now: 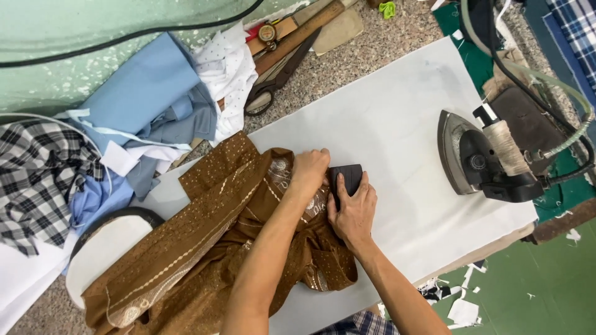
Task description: The person irons a brown patterned shirt on a white ironing board. They repeatedly pick up a black rectangular object, place it on the shirt, and iron over it before moving it to a new section of the garment.
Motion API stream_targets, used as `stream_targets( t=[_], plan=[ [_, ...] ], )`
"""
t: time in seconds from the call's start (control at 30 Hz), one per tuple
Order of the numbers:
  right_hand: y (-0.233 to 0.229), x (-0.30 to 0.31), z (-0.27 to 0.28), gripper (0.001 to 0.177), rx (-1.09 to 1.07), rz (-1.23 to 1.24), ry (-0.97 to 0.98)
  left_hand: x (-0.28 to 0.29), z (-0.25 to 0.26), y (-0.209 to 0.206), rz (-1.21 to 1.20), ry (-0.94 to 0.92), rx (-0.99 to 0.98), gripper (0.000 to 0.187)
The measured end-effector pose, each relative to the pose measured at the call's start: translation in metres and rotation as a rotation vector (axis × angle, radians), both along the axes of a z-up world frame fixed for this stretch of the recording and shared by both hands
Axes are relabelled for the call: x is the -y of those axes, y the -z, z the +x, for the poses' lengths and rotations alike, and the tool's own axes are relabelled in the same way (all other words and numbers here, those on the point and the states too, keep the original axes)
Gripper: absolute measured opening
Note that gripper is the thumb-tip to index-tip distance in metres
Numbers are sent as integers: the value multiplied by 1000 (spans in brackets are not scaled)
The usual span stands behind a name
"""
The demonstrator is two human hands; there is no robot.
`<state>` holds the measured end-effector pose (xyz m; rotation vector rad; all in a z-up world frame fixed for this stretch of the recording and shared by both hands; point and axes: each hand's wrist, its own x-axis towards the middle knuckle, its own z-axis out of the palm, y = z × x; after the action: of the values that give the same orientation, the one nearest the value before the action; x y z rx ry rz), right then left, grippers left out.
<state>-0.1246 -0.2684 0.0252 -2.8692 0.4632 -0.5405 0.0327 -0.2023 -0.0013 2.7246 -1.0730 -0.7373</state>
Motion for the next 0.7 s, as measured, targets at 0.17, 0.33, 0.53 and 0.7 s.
stream_targets(
  t=[0.17, 0.33, 0.53, 0.7],
  plan=[
    [6, 17, 29, 52, 4, -5, 9, -18, 6, -26, -63, -85, -101, 58],
    [19, 69, 69, 61, -14, -58, 31, -19, -3, -2, -76, -111, -97, 61],
    [-1, 102, -28, 84, -630, 152, -212, -16, 2, 17, -58, -115, -137, 66],
    [-19, 95, -77, 81, -204, 339, -691, -6, 3, -33, 77, -81, -130, 53]
  ],
)
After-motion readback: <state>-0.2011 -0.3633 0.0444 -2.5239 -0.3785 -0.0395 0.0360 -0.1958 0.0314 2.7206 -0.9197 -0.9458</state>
